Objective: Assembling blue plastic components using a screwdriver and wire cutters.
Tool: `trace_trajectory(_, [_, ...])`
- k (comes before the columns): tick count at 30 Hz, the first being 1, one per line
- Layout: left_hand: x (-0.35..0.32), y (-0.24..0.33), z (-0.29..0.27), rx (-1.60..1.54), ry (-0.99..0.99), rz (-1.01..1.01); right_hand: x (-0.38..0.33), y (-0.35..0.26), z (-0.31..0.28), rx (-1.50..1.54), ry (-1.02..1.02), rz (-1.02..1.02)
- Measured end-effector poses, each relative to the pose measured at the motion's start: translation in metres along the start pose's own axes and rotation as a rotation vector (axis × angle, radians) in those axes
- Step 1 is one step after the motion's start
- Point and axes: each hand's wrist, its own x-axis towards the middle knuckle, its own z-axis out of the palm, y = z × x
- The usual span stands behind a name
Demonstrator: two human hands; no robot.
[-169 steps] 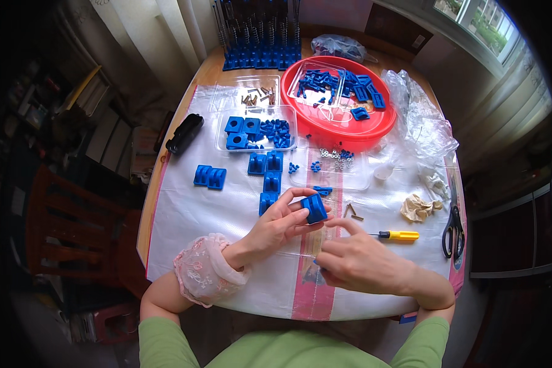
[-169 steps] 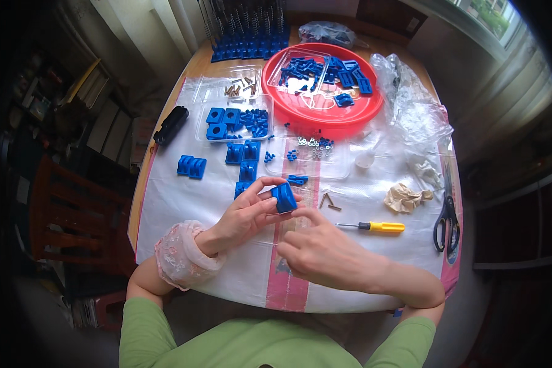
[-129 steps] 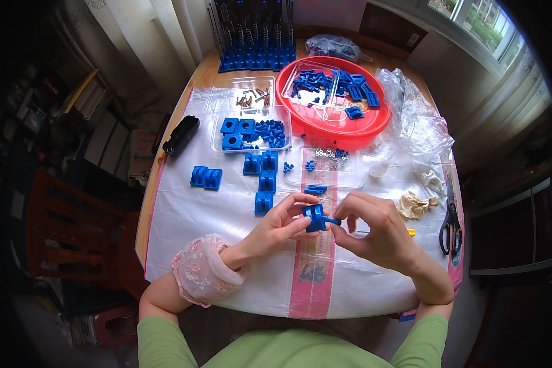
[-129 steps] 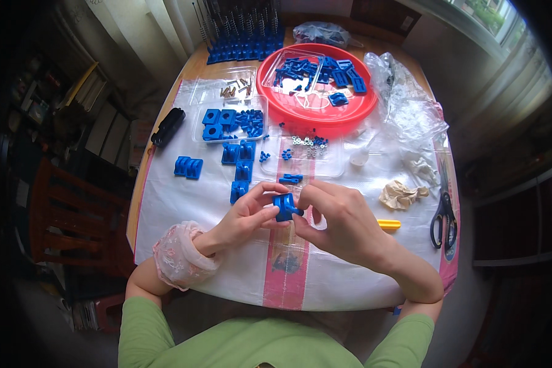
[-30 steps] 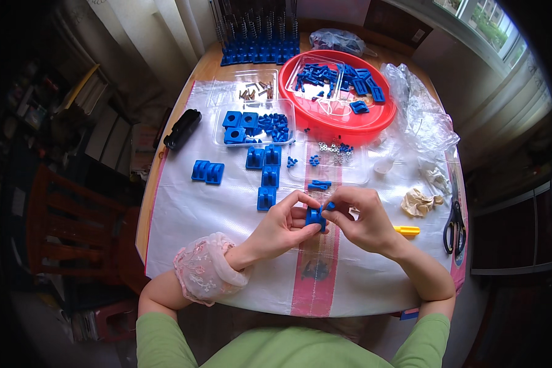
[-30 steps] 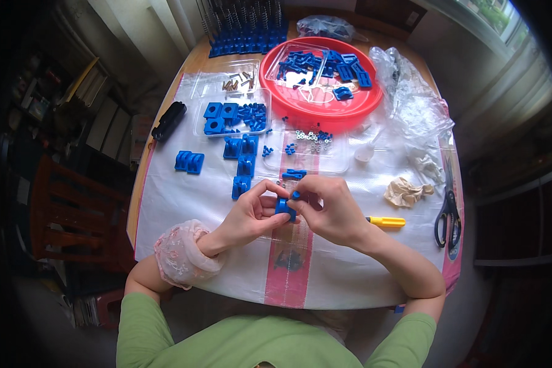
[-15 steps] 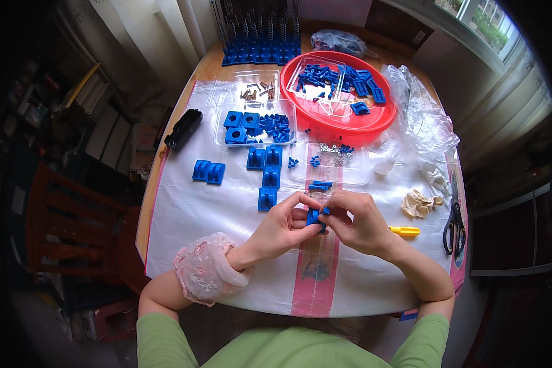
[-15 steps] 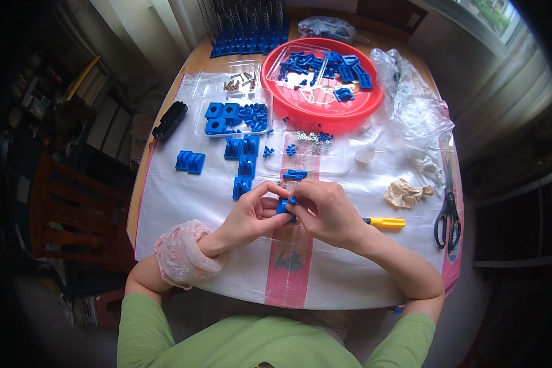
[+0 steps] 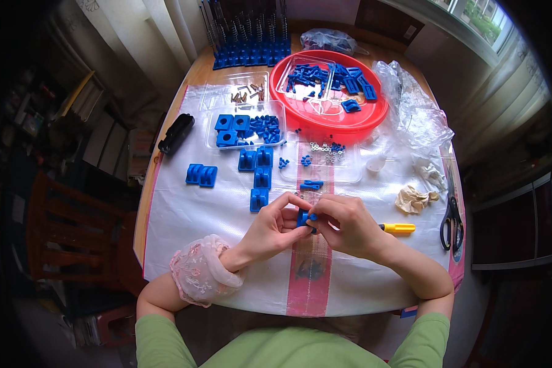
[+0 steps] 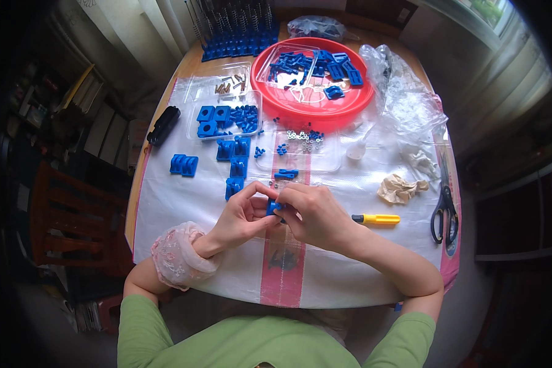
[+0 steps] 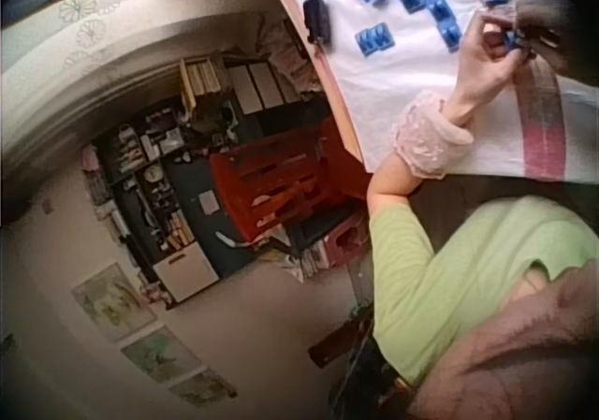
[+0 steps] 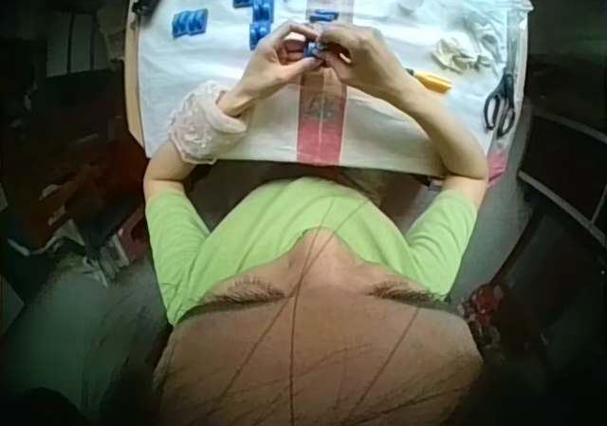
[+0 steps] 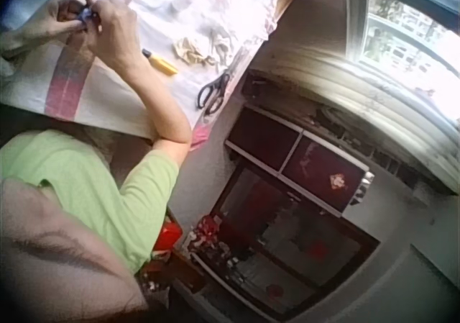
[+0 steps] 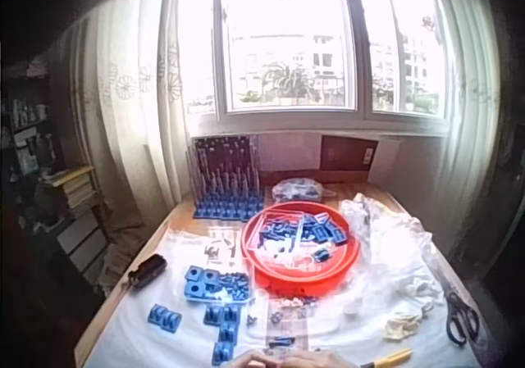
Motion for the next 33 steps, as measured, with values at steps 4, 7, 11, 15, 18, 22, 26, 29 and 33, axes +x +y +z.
trace_trajectory(4, [0.001, 0.002, 0.001, 0.063, 0.047, 0.014, 0.005, -0.009, -0.008, -0.008, -0.01, 0.042])
trace_trajectory(7, [0.0, 0.008, 0.003, 0.178, 0.08, 0.022, 0.006, -0.014, -0.014, -0.018, -0.012, 0.07])
trace_trajectory(11, [-0.001, 0.008, 0.004, 0.261, 0.095, 0.069, 0.004, -0.013, -0.014, -0.047, -0.026, 0.071])
trace_trajectory(15, [-0.001, 0.003, 0.003, 0.282, 0.098, 0.075, 0.005, -0.016, -0.014, -0.102, -0.057, 0.053])
trace_trajectory(18, [-0.002, 0.008, 0.005, 0.283, 0.092, 0.081, 0.003, -0.016, -0.012, -0.123, -0.075, 0.017])
trace_trajectory(22, [-0.003, 0.003, 0.004, 0.236, 0.093, 0.065, 0.001, -0.009, -0.004, -0.163, -0.072, -0.039])
trace_trajectory(26, [-0.003, 0.004, 0.003, 0.225, 0.094, 0.085, -0.002, -0.006, 0.002, -0.256, -0.056, -0.104])
trace_trajectory(29, [-0.004, 0.008, 0.004, 0.267, 0.068, 0.076, -0.005, -0.005, 0.0, -0.297, -0.089, -0.123])
trace_trajectory(33, [-0.002, 0.004, 0.002, 0.243, 0.038, 0.062, -0.006, 0.0, -0.001, -0.312, -0.112, -0.126])
